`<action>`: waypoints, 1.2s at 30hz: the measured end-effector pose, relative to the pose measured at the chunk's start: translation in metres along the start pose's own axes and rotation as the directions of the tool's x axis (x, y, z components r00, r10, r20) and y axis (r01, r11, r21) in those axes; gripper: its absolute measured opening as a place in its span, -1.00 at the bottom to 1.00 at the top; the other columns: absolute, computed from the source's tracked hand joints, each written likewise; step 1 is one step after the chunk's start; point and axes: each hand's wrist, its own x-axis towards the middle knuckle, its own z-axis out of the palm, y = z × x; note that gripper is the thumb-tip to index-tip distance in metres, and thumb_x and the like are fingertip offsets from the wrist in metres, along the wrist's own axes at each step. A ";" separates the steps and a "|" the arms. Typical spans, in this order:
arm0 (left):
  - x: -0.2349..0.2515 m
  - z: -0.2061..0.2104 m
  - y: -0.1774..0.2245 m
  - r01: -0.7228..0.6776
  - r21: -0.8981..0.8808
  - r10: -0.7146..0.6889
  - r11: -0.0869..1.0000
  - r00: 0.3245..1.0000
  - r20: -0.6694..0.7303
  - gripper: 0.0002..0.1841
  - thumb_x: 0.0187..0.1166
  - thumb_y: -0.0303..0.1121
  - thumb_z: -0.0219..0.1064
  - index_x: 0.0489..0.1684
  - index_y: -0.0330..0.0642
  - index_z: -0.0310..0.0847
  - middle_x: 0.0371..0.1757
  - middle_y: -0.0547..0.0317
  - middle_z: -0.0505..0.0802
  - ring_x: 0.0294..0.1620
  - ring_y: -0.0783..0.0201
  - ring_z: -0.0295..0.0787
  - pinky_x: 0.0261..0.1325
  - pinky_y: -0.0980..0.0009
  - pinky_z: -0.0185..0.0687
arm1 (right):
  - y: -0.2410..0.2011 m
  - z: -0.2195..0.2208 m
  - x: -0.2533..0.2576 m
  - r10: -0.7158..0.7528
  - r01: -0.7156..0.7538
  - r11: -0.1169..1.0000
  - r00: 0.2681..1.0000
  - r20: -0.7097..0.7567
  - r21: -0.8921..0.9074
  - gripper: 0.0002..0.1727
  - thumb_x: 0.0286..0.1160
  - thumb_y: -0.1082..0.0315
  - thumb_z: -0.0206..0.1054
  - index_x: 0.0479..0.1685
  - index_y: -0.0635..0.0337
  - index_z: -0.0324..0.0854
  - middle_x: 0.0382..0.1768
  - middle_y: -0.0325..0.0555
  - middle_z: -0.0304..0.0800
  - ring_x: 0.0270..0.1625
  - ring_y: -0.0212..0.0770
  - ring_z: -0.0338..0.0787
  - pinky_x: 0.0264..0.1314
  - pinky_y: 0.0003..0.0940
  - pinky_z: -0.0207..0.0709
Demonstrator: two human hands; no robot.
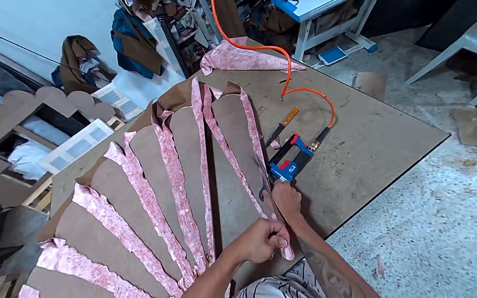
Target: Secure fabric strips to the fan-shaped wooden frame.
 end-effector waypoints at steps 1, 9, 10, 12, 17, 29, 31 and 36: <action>0.000 0.001 0.003 -0.015 -0.011 0.015 1.000 1.000 -0.019 -0.72 0.72 -0.27 0.23 -0.25 -0.32 0.72 -0.20 0.07 0.82 -0.23 0.33 0.75 -0.13 0.32 0.70 | -0.006 -0.006 0.007 0.000 0.000 1.000 1.000 -0.011 0.009 -0.31 0.30 -0.29 0.43 -0.01 0.24 0.72 0.04 0.24 0.77 -0.04 0.23 0.84 -0.13 0.22 0.68; -0.013 -0.007 0.009 -0.148 -0.189 0.090 0.971 0.954 -0.287 -0.67 0.73 -0.17 0.27 -0.25 -0.30 0.71 -0.15 0.07 0.84 -0.23 0.32 0.77 -0.17 0.35 0.73 | -0.009 -0.009 0.026 -0.085 0.086 0.996 0.996 -0.020 0.032 -0.56 0.53 -0.01 0.36 -0.09 0.28 0.71 -0.14 0.23 0.81 -0.09 0.25 0.86 -0.13 0.22 0.70; -0.014 -0.005 0.009 -0.172 -0.224 0.095 0.959 0.944 -0.317 -0.66 0.73 -0.15 0.29 -0.24 -0.30 0.71 -0.14 0.06 0.84 -0.22 0.31 0.78 -0.16 0.34 0.75 | -0.007 -0.008 0.027 -0.097 0.098 0.995 0.995 -0.016 0.031 -0.57 0.57 0.01 0.34 -0.06 0.28 0.73 -0.13 0.24 0.81 -0.08 0.26 0.86 -0.13 0.23 0.71; -0.016 -0.003 0.007 -0.204 -0.260 0.104 0.944 0.930 -0.353 -0.67 0.72 -0.16 0.30 -0.24 -0.30 0.70 -0.14 0.05 0.83 -0.22 0.29 0.79 -0.17 0.33 0.76 | -0.009 -0.014 0.030 -0.079 0.079 0.997 0.996 0.032 0.011 -0.50 0.59 -0.06 0.31 0.02 0.27 0.73 -0.02 0.25 0.81 0.00 0.27 0.85 -0.05 0.24 0.70; -0.029 0.000 -0.005 -0.229 -0.285 0.096 0.931 0.905 -0.414 -0.66 0.72 -0.13 0.32 -0.23 -0.28 0.71 -0.15 0.05 0.84 -0.24 0.28 0.81 -0.18 0.33 0.78 | -0.011 -0.017 0.040 -0.037 0.037 0.999 0.999 0.008 -0.024 -0.35 0.43 -0.24 0.38 0.10 0.22 0.73 0.12 0.22 0.79 0.03 0.23 0.86 -0.04 0.21 0.69; -0.032 -0.010 0.023 -0.374 -0.295 0.198 0.879 0.850 -0.487 -0.63 0.70 -0.09 0.35 -0.29 -0.28 0.68 -0.12 0.08 0.82 -0.07 0.31 0.79 0.01 0.37 0.74 | -0.020 -0.013 0.053 -0.095 0.089 0.994 0.991 -0.097 -0.065 -0.38 0.39 -0.23 0.41 0.06 0.20 0.75 0.05 0.24 0.78 -0.03 0.23 0.85 -0.15 0.17 0.71; -0.032 -0.013 0.024 -0.377 -0.282 0.208 0.882 0.850 -0.484 -0.63 0.70 -0.09 0.35 -0.30 -0.28 0.68 -0.13 0.07 0.82 -0.07 0.30 0.78 0.01 0.36 0.73 | -0.024 -0.015 0.057 -0.102 0.098 0.992 0.993 -0.053 -0.078 -0.42 0.46 -0.20 0.37 0.03 0.20 0.74 0.02 0.21 0.80 -0.04 0.20 0.86 -0.12 0.16 0.71; -0.057 -0.020 0.023 -0.327 -0.308 0.206 0.893 0.907 -0.366 -0.58 0.71 0.00 0.31 -0.27 -0.25 0.71 -0.19 0.15 0.83 -0.16 0.41 0.75 -0.06 0.43 0.68 | -0.018 -0.021 0.063 -0.116 0.115 0.993 0.993 0.034 0.028 -0.54 0.52 -0.10 0.37 -0.07 0.16 0.78 -0.03 0.14 0.84 0.01 0.19 0.86 -0.01 0.22 0.69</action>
